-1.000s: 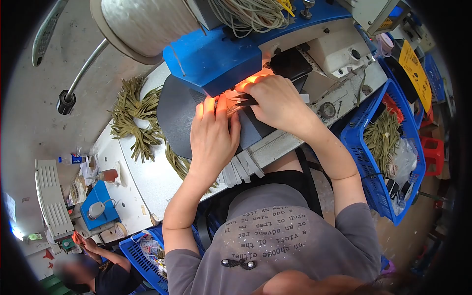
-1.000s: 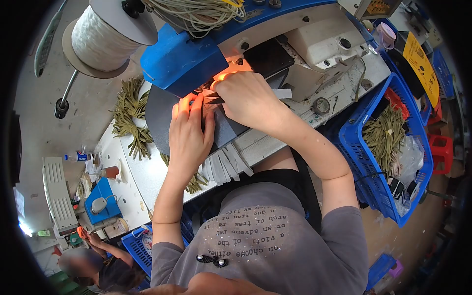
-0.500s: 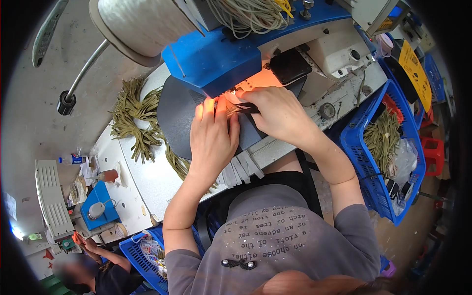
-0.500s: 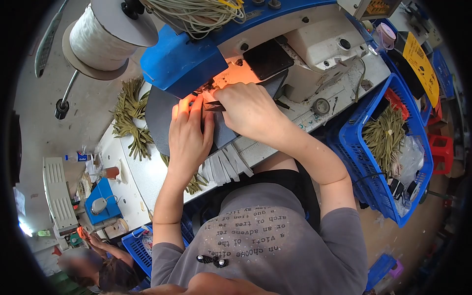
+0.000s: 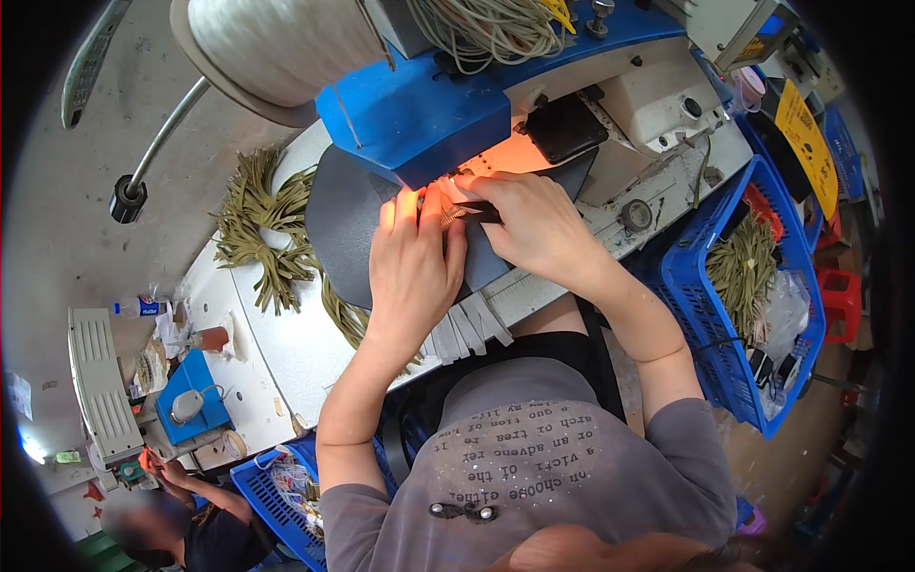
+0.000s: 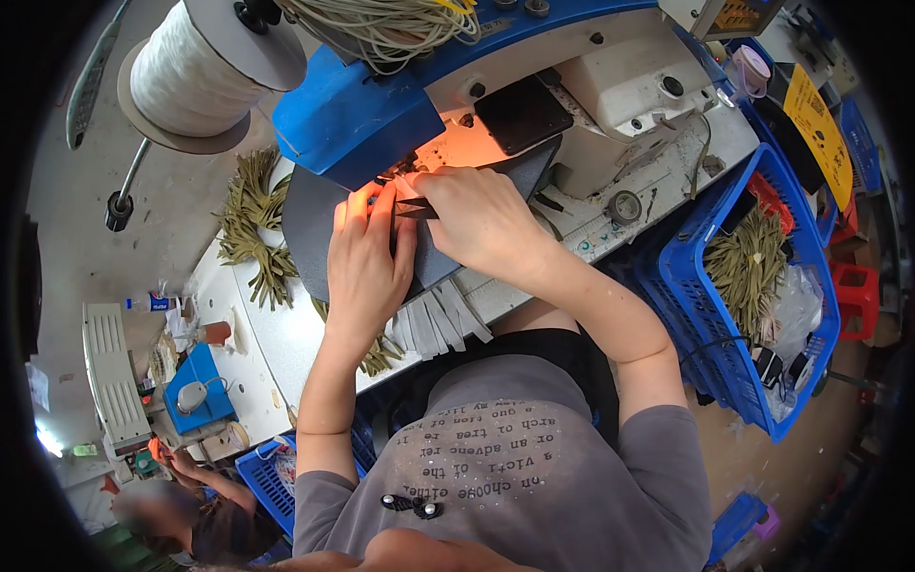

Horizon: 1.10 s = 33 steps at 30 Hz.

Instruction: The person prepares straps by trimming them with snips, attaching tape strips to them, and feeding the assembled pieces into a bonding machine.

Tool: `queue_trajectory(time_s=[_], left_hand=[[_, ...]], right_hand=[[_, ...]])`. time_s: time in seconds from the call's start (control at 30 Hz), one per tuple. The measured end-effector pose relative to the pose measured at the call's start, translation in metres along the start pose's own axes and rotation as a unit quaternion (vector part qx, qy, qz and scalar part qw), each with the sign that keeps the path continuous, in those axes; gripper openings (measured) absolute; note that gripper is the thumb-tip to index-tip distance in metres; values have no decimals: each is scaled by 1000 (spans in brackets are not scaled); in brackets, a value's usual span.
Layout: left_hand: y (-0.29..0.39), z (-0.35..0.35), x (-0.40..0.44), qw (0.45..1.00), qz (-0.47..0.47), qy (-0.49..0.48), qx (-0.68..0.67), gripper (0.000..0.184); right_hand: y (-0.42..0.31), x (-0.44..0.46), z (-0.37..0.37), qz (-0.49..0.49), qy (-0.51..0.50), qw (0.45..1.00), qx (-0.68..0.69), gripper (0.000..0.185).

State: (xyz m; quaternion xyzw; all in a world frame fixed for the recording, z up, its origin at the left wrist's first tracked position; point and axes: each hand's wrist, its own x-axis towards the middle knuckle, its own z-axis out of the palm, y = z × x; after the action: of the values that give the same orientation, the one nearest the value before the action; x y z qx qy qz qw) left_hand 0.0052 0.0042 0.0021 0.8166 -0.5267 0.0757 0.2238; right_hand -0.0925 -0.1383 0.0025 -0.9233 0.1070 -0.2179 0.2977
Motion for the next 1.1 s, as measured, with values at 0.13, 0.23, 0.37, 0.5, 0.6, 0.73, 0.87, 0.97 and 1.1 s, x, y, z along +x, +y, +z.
queue_trajectory(time_s=[0.13, 0.23, 0.37, 0.5, 0.6, 0.73, 0.87, 0.97, 1.1], left_hand=[[2, -2, 1, 1000, -10, -13, -2, 36], [1, -1, 0, 1000, -6, -5, 1, 36], [1, 0, 0, 1000, -4, -4, 0, 36], [1, -1, 0, 1000, -6, -9, 1, 36], [1, 0, 0, 1000, -6, -8, 2, 37], [1, 0, -1, 1000, -6, -6, -2, 37], [0, 0, -1, 1000, -2, 0, -7, 36], [0, 1, -1, 1000, -2, 3, -10, 36], [-1, 0, -1, 1000, -2, -2, -20, 36]], right_hand=[[0, 0, 1, 7, -6, 1000, -1, 28], [1, -1, 2, 4, -2, 1000, -1, 31], [3, -2, 3, -1, 1, 1000, -10, 35], [5, -3, 6, 14, -12, 1000, 1, 41], [5, -4, 6, 1, -7, 1000, -4, 41], [1, -2, 2, 18, -35, 999, -13, 39], [2, -1, 5, 29, -44, 998, -19, 40], [3, -1, 6, 21, -34, 999, -18, 42], [4, -1, 6, 23, -50, 998, -34, 45]])
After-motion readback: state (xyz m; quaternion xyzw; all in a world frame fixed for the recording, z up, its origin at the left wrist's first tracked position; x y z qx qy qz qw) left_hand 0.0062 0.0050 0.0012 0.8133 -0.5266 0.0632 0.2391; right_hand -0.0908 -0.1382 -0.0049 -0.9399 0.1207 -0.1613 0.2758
